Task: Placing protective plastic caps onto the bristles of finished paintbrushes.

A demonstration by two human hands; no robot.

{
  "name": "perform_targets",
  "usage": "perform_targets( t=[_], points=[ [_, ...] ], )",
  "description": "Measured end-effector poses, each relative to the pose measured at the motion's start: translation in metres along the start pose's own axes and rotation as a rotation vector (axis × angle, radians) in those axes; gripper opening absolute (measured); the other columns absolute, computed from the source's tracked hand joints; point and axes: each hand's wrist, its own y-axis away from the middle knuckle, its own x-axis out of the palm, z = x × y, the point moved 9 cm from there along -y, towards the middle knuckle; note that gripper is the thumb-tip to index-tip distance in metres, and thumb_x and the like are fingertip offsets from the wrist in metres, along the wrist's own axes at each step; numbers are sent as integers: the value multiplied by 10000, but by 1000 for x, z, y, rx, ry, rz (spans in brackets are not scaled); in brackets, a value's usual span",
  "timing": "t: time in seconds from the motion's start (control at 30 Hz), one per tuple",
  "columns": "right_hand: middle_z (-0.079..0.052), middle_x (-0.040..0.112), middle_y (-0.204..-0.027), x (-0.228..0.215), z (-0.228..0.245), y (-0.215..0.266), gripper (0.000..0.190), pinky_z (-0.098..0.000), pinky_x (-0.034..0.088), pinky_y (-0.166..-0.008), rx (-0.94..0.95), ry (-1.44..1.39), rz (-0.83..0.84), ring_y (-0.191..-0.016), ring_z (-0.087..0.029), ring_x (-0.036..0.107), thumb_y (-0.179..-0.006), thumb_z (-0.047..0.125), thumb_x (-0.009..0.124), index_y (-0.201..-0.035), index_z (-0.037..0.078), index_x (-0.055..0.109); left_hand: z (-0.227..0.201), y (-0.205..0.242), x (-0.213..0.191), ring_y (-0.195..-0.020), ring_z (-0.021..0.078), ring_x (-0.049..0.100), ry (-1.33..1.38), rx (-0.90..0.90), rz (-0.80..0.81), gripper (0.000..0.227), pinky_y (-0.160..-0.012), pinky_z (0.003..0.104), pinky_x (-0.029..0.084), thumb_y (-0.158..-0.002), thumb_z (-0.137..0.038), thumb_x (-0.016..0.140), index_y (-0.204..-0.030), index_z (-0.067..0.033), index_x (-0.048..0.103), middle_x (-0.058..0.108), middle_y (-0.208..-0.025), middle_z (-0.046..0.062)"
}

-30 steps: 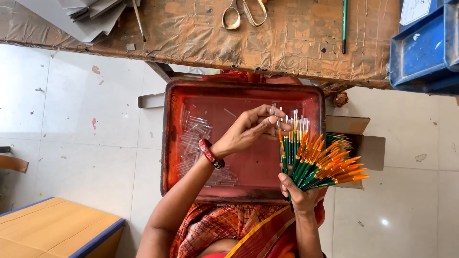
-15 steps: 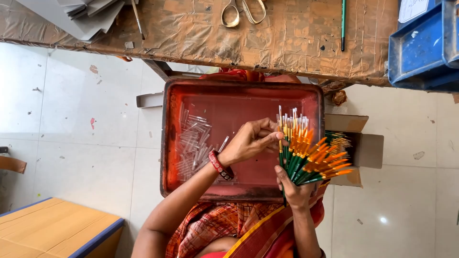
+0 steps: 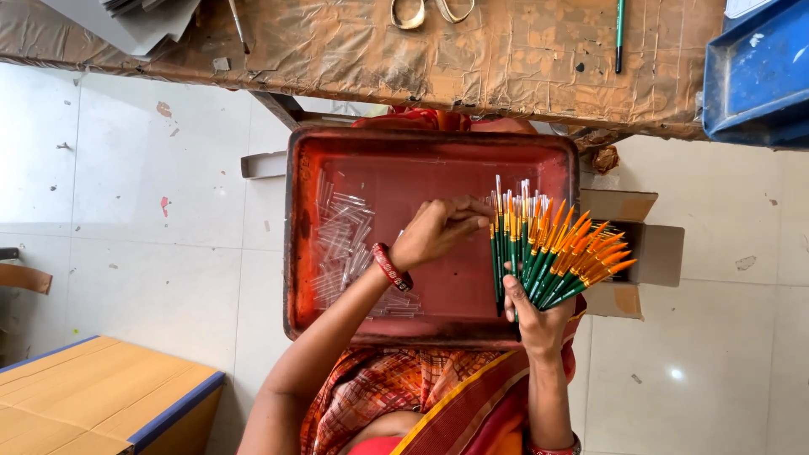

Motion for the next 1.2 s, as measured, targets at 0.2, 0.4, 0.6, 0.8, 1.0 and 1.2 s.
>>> perform_targets(
  t=[0.2,0.4,0.6,0.8,1.0,1.2],
  points=[
    [-127,674,-852,-13,-38,21,181,-234,428,-420,112,-76,30,-534,-106,567,-904,-59,727,-1073,-60,662,-30,-6,-5,-1192,233,702,732,57,139,381,-1008,397,623,-1119,-305,483,-1309,15,566,697,-1278,141],
    [-131,728,-917,-7,-26,21,225,-228,428,-399,96,-69,31,-522,-99,576,-857,-43,721,-1068,-47,645,-38,-6,-14,-1163,227,718,812,29,106,331,-993,386,619,-1112,-304,497,-1253,-13,565,729,-1234,153],
    [-62,728,-868,2,-8,15,196,-228,448,-402,64,57,-22,-525,-89,579,-854,10,720,-1038,8,652,-24,4,23,-972,221,780,501,-43,114,306,-790,354,673,-1052,-305,592,-1071,-7,659,787,-1022,148],
    [-62,587,-543,-39,-41,-13,232,-328,490,-524,-295,1010,-84,-497,-158,607,-937,160,768,-782,26,660,28,4,-30,-590,260,702,-593,-34,-85,365,-531,384,550,-1038,-417,619,-975,-78,741,736,-736,132],
    [-132,654,-733,-20,18,-19,298,-363,508,-616,-436,986,-176,-685,-247,648,-1012,233,820,-936,-17,677,97,47,-42,-512,180,568,-939,-158,-46,447,-455,377,481,-897,-551,689,-824,-112,727,634,-610,59],
    [-86,704,-818,-17,-32,-21,137,-342,558,-501,-19,261,14,-568,-179,677,-978,163,697,-952,29,686,97,53,40,-491,149,528,-951,-254,171,597,-432,345,452,-870,-650,706,-746,-67,673,611,-616,54]
  ],
)
